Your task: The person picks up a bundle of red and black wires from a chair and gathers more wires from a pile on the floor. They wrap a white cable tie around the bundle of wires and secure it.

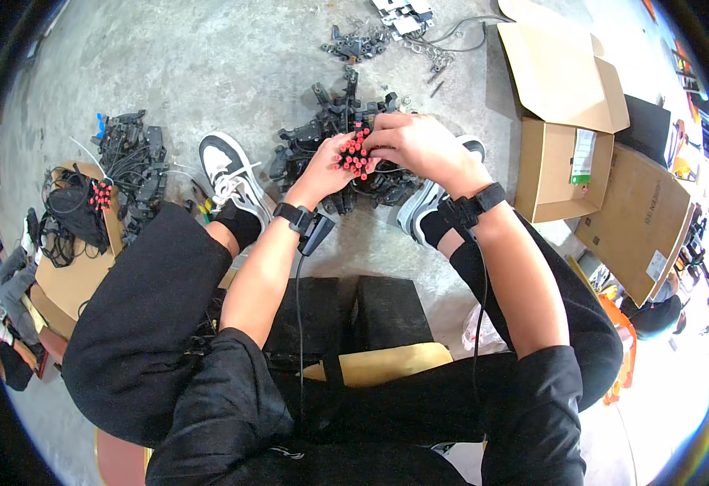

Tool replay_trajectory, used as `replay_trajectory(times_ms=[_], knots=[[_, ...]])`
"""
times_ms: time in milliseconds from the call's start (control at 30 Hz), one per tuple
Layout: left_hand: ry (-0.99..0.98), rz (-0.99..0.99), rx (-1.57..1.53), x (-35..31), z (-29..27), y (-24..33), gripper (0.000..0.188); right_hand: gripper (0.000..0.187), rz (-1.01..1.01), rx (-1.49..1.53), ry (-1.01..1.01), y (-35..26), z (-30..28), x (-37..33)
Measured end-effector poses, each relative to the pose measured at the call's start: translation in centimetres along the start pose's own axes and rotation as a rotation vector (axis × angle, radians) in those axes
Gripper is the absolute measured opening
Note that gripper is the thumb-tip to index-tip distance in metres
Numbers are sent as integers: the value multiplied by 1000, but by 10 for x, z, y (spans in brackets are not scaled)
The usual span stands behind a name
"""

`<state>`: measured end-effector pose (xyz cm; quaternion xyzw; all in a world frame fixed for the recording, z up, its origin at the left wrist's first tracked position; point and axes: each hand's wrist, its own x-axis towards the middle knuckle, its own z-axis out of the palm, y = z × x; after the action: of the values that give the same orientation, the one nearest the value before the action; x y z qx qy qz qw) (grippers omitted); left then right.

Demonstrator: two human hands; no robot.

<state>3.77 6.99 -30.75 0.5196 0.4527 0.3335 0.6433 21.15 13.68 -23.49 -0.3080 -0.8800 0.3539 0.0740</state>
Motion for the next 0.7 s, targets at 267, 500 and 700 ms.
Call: replay_trajectory(times_ms=[267, 500, 700], knots=[[3, -75, -92, -2, 1, -5, 18, 12, -48, 25, -4, -1, 3, 2], [12, -19, -62, 1, 2, -7, 18, 15, 86, 257, 46, -4, 9, -5], [25, -1, -40, 0, 2, -7, 18, 15, 106, 321, 37, -6, 9, -4]])
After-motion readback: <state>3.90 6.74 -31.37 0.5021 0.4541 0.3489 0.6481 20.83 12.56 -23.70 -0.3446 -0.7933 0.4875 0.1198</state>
